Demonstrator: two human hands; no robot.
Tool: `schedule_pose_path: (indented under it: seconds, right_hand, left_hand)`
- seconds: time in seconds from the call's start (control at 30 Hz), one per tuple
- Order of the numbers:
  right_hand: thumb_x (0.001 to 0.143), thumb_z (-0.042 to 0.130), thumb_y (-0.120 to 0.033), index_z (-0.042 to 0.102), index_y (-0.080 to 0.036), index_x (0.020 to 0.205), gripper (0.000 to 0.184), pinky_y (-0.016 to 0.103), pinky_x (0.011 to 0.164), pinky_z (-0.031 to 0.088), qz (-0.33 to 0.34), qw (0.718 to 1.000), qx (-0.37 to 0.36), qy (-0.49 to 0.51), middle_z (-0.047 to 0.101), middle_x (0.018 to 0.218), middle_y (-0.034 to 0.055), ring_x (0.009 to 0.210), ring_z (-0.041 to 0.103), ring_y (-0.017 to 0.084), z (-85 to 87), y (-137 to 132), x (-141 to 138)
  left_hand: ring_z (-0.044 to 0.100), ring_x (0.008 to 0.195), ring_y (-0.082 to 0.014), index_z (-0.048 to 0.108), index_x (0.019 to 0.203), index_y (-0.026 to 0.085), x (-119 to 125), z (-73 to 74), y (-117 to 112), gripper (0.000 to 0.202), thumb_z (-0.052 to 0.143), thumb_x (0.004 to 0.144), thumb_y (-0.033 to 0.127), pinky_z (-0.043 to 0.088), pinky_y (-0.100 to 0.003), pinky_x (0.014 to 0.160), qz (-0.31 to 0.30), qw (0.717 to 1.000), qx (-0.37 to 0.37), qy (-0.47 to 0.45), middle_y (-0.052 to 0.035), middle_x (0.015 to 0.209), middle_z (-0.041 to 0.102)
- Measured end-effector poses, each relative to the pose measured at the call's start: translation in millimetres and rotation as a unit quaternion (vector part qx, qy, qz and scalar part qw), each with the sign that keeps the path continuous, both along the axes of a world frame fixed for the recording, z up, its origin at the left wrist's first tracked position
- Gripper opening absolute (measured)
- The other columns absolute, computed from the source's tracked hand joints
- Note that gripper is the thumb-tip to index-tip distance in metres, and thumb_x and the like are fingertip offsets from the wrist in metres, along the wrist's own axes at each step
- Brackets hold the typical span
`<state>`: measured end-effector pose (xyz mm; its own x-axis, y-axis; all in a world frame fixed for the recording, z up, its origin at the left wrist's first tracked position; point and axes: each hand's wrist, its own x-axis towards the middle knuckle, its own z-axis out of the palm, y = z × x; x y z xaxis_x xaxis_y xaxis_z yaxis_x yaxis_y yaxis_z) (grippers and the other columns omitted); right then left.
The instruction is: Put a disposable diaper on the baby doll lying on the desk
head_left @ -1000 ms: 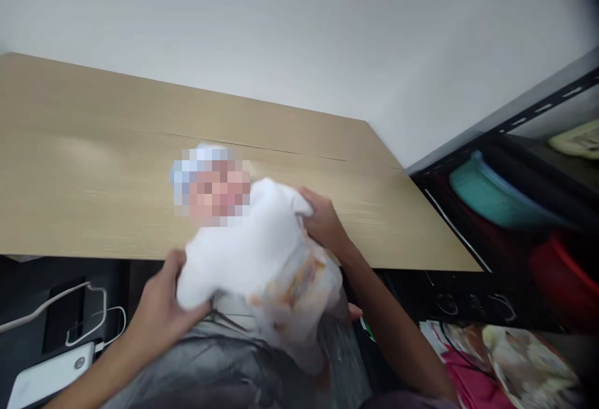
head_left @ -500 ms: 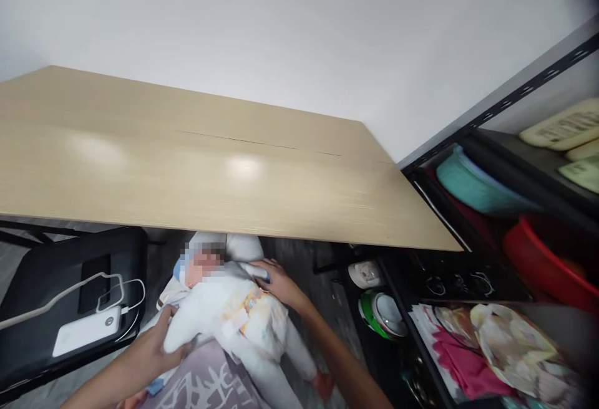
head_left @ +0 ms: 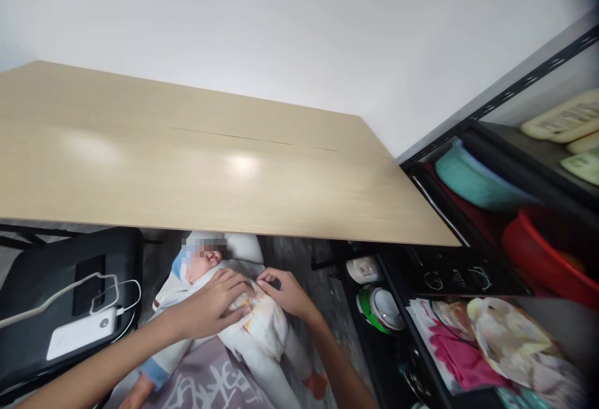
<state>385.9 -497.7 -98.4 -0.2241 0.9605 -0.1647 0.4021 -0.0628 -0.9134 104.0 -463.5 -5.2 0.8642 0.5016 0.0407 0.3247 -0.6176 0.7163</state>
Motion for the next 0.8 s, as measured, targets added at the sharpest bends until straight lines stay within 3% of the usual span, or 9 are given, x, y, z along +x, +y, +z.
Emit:
schedule_pose_path:
  seconds: [0.13,0.23,0.3,0.4,0.5,0.57,0.63,0.7,0.8]
  right_hand:
    - [0.101,0.072,-0.056,0.083,-0.021,0.099,0.036,0.033,0.081,0.052,-0.070,0.997,0.003,-0.009,0.077,0.084,0.0030,0.083,0.068,0.021,-28.3,13,15]
    - [0.103,0.071,-0.055,0.082,-0.021,0.102,0.036,0.034,0.085,0.054,-0.102,0.994,0.031,-0.037,0.077,0.089,0.0043,0.087,0.068,0.022,-28.0,18,17]
    - [0.108,0.068,-0.049,0.083,-0.021,0.111,0.032,0.036,0.095,0.056,-0.069,0.995,0.059,-0.040,0.079,0.103,0.0069,0.099,0.072,0.023,-11.4,16,11]
    - [0.110,0.068,-0.041,0.082,-0.025,0.130,0.029,0.040,0.113,0.054,0.053,0.996,0.070,-0.020,0.078,0.131,0.0089,0.124,0.073,0.025,26.0,8,-6]
    - [0.109,0.072,-0.042,0.078,-0.026,0.142,0.037,0.038,0.110,0.055,0.141,0.988,0.044,-0.038,0.074,0.141,0.0090,0.118,0.073,0.024,56.1,2,-16]
    - [0.108,0.072,-0.045,0.078,-0.024,0.136,0.036,0.035,0.099,0.057,0.142,0.987,0.029,-0.065,0.075,0.133,0.0080,0.103,0.072,0.021,67.5,0,-12]
    - [0.109,0.070,-0.052,0.081,-0.021,0.120,0.034,0.032,0.090,0.055,0.153,0.985,-0.001,-0.077,0.077,0.112,0.0047,0.090,0.067,0.020,75.2,-4,1]
    - [0.114,0.055,-0.064,0.080,-0.020,0.099,0.053,0.033,0.083,0.054,0.171,0.981,-0.058,-0.072,0.073,0.090,0.0026,0.082,0.063,0.020,82.2,-13,19]
    - [0.118,0.027,-0.076,0.081,-0.022,0.088,0.082,0.037,0.088,0.055,0.147,0.980,-0.121,-0.051,0.075,0.085,0.0061,0.084,0.066,0.024,91.7,-33,42]
  left_hand:
    - [0.067,0.115,-0.0268,0.072,0.128,0.026,-2,-9.4,4,0.022,0.063,0.118,0.044,0.048,-0.045,0.112,-0.002,0.999,-0.028,-0.027,-0.0074,0.123,0.075]
    - [0.066,0.114,-0.0257,0.072,0.115,0.025,-5,-1.7,0,0.022,0.063,0.118,0.044,0.048,-0.042,0.109,0.018,0.997,-0.060,-0.044,-0.0069,0.118,0.076]
    - [0.067,0.117,-0.0254,0.072,0.114,0.025,-10,8.9,-4,0.022,0.060,0.118,0.043,0.049,-0.041,0.110,0.022,0.994,-0.100,-0.047,-0.0070,0.119,0.076]
    - [0.070,0.114,-0.0242,0.074,0.116,0.025,-30,27.0,-9,0.023,0.061,0.116,0.045,0.054,-0.038,0.106,0.025,0.985,-0.170,-0.024,-0.0064,0.119,0.077]
    - [0.073,0.099,-0.0225,0.082,0.110,0.028,-54,39.8,-10,0.022,0.073,0.108,0.048,0.057,-0.033,0.090,0.000,0.975,-0.220,0.040,-0.0032,0.111,0.082]
    - [0.074,0.092,-0.0225,0.087,0.105,0.030,-62,41.7,-6,0.024,0.079,0.104,0.052,0.056,-0.032,0.085,-0.045,0.965,-0.249,0.068,-0.0021,0.104,0.085]
    - [0.077,0.088,-0.0226,0.088,0.104,0.029,-60,37.1,0,0.030,0.080,0.104,0.057,0.056,-0.031,0.081,-0.095,0.951,-0.288,0.066,-0.0026,0.095,0.086]
    - [0.076,0.079,-0.0209,0.087,0.105,0.026,-45,27.2,8,0.037,0.073,0.108,0.061,0.055,-0.030,0.075,-0.124,0.942,-0.308,0.050,-0.0027,0.086,0.084]
    - [0.074,0.085,-0.0217,0.083,0.109,0.023,1,7.8,20,0.037,0.073,0.110,0.058,0.057,-0.034,0.087,-0.086,0.977,-0.194,0.031,-0.0040,0.091,0.082]
